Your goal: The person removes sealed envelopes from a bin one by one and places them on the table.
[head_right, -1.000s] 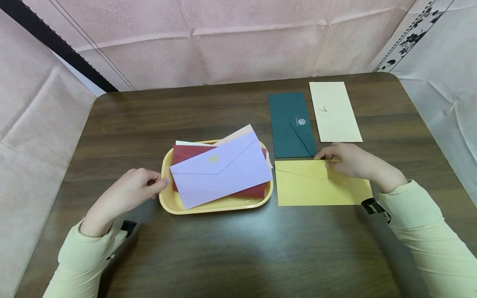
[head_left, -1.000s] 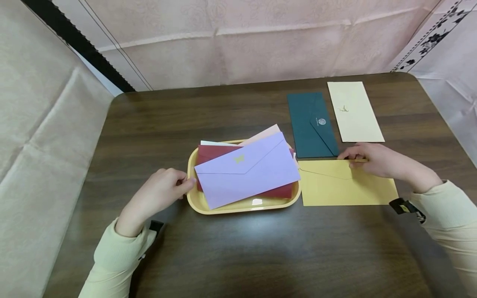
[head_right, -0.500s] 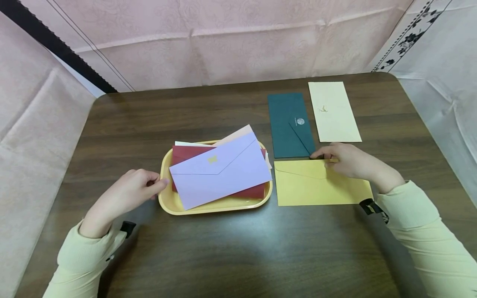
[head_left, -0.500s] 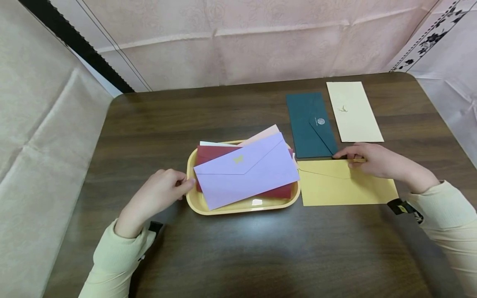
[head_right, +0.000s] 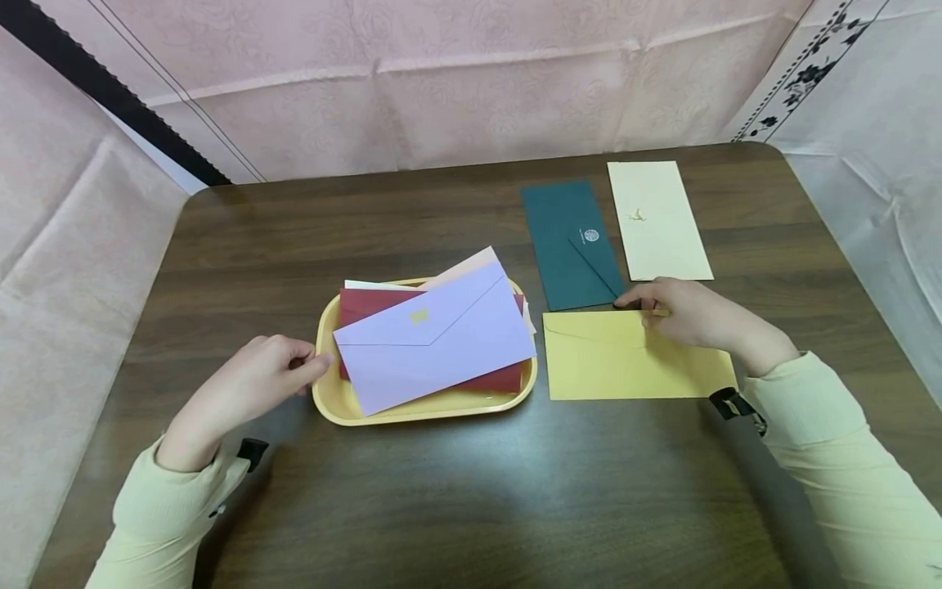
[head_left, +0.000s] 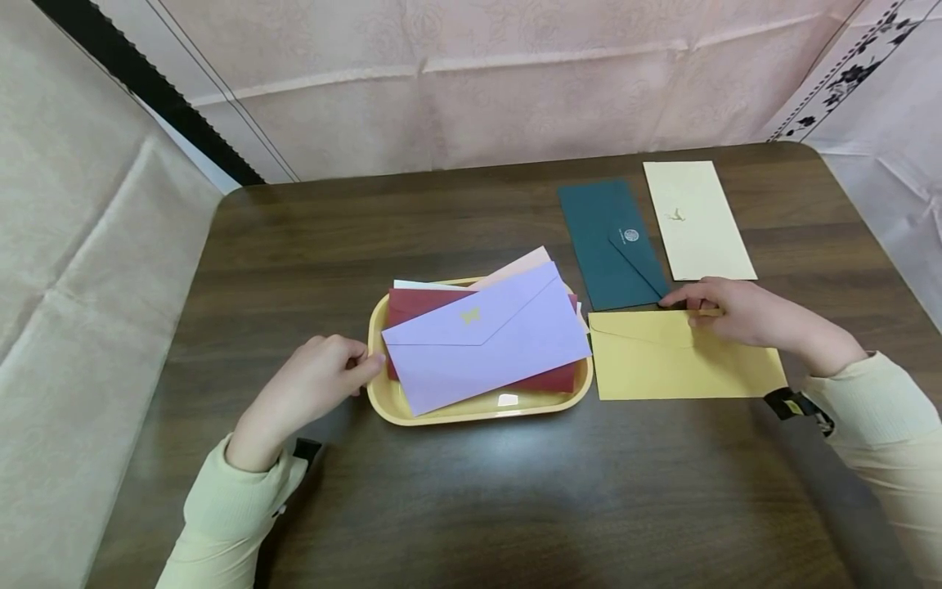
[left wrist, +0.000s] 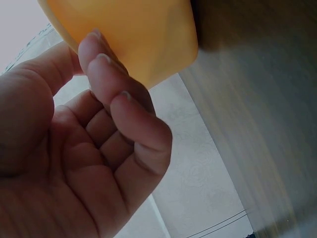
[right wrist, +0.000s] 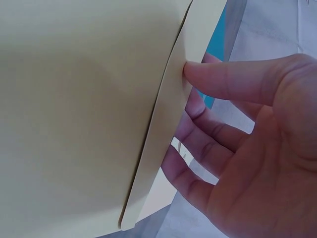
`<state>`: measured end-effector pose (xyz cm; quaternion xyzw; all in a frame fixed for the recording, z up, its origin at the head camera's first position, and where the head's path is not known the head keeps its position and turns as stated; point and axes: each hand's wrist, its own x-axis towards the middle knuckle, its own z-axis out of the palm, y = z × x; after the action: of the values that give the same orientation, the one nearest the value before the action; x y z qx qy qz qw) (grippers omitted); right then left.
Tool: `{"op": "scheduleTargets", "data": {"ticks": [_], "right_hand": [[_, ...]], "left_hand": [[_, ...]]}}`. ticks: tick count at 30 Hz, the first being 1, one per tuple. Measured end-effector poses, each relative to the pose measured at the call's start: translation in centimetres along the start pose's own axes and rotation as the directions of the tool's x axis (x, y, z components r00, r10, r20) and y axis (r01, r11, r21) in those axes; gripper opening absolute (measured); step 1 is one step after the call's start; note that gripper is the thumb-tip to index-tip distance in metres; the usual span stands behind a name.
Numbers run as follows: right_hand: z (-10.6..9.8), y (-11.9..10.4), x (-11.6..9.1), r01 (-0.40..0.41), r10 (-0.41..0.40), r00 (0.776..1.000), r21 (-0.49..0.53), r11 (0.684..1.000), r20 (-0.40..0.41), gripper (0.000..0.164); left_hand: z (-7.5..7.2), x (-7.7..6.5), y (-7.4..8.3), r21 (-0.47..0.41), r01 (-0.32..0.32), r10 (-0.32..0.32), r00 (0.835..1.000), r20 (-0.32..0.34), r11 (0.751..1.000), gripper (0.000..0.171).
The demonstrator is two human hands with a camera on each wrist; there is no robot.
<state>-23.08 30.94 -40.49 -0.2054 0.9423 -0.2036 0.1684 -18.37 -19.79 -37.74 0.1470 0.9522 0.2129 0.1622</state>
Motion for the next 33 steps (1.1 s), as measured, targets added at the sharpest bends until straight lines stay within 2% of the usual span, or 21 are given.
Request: {"op": "scheduleTargets", "data": {"ticks": [13, 23, 33], "right_hand": [[-0.6, -0.4, 0.4, -0.008, 0.009, 1.0, -0.015, 1.0, 0.012, 0.038], [-0.5, 0.2, 0.2, 0.076, -0.076, 0.997, -0.024, 0.997, -0.004, 0.036], [-0.2, 0.7, 0.1, 0.09, -0.09, 0.996, -0.028, 0.996, -0.026, 0.038]], "left_hand": [[0.0, 0.0, 0.0, 0.005, -0.005, 0.005, 1.0, -0.006, 1.0, 0.033], [0.0, 0.0, -0.1, 0.008, -0.005, 0.005, 1.0, -0.005, 1.0, 0.034], [0.1, 0.1, -0.1, 0.01, -0.005, 0.005, 1.0, -0.006, 1.0, 0.034]]}}
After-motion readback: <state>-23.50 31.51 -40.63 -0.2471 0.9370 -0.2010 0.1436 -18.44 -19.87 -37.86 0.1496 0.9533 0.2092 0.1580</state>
